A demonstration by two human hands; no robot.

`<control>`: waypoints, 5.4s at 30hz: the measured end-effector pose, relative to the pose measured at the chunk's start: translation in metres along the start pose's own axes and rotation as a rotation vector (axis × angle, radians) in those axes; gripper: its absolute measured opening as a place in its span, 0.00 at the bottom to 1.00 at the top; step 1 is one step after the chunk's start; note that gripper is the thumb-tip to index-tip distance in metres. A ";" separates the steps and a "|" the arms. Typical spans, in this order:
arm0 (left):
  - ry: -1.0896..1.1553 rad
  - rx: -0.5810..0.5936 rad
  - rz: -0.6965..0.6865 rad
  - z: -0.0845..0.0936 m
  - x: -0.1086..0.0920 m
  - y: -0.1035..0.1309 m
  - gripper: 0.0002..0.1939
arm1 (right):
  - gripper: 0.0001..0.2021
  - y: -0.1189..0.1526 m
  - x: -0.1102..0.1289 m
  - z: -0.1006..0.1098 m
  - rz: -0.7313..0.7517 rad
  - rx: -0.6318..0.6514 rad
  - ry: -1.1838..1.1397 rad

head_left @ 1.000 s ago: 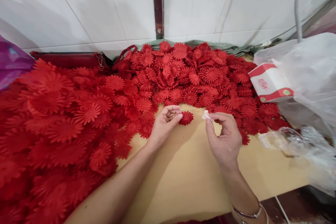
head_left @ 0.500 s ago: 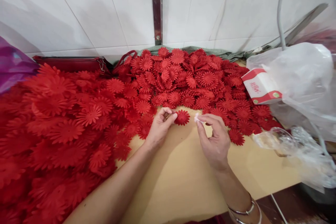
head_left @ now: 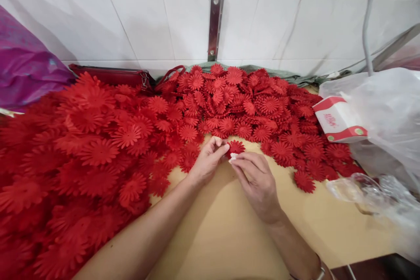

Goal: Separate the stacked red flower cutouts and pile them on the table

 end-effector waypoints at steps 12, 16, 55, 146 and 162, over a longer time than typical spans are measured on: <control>0.087 -0.087 -0.041 0.007 0.000 -0.004 0.24 | 0.05 0.019 -0.035 0.014 -0.272 0.139 0.239; 0.189 -0.115 -0.028 0.008 0.001 -0.004 0.20 | 0.05 0.028 -0.047 0.019 -0.286 0.204 0.376; 0.697 0.073 0.372 0.004 0.015 0.061 0.29 | 0.14 -0.009 0.012 -0.019 0.099 0.044 -0.180; -0.817 -0.206 -0.400 0.008 -0.015 0.069 0.06 | 0.10 -0.010 -0.012 -0.018 0.054 0.343 -0.217; -1.032 -0.252 -0.549 0.004 -0.021 0.077 0.08 | 0.11 -0.015 -0.030 0.001 -0.003 0.300 -0.356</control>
Point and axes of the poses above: each hand's wrist, its own y-axis away from the middle knuckle, its own z-axis out of the back of the hand, x = y × z, the point moved 4 cm from there along -y, towards the middle knuckle, and after that the axes turned 9 degrees about z, right-handed, at the moved point
